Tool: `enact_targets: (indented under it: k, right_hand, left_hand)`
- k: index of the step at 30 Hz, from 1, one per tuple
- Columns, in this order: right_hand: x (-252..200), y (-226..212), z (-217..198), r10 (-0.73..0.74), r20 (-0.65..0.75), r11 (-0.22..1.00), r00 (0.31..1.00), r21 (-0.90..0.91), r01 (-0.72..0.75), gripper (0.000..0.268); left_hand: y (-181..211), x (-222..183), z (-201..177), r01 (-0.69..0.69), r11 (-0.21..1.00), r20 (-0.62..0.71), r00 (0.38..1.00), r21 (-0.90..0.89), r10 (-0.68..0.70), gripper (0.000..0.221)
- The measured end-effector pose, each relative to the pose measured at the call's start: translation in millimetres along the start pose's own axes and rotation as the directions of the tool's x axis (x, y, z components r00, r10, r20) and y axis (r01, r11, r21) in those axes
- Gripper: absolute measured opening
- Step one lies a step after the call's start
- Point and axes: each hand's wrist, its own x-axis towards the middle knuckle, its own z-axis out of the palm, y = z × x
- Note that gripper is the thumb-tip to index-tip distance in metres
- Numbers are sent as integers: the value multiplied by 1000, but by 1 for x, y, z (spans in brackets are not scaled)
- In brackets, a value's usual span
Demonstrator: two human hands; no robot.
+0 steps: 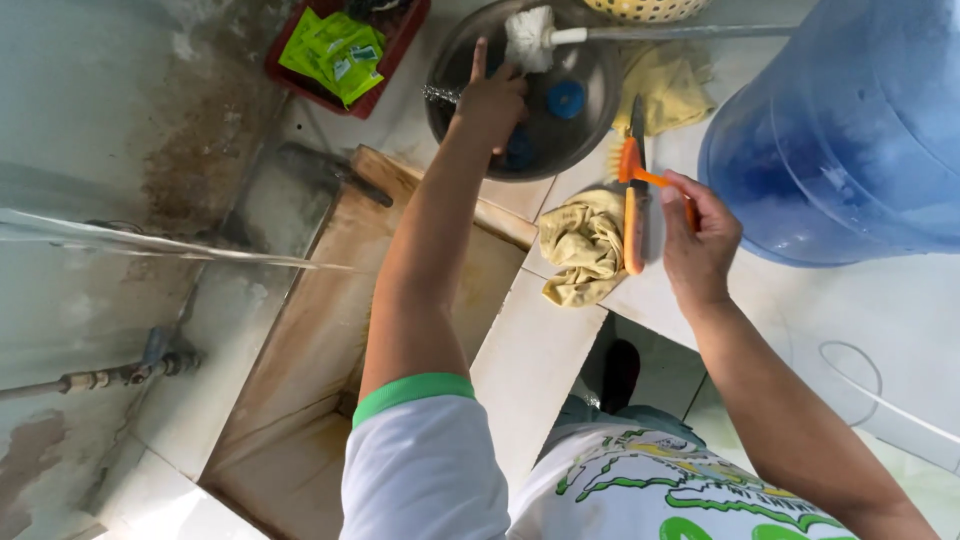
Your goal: The recorder is cleaning blue plastic water containers using brushes and water at a washing station.
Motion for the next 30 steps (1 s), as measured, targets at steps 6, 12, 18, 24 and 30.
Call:
enact_targets:
  k: [6, 12, 18, 24, 30]
  right_hand:
    - [0, -20, 21, -31, 75, 999, 997, -39, 34, 24]
    - [11, -9, 21, -35, 9, 999, 999, -13, 35, 25]
    - [15, -8, 22, -31, -25, 999, 999, -33, 30, 24]
    - [21, 8, 21, 80, -82, 986, 993, 149, -67, 23]
    - [20, 5, 20, 38, -62, 993, 997, 113, -31, 25]
  left_hand:
    - [26, 36, 87, 23, 999, -302, 953, -46, -36, 22]
    - [48, -2, 8, -94, 929, -307, 952, -358, -22, 58]
    - [51, -3, 5, -122, 784, -219, 976, -608, -18, 68]
    - [39, 43, 61, -222, 209, -268, 936, -952, -226, 44]
    - [29, 28, 49, -61, 38, -68, 964, -997, -256, 40]
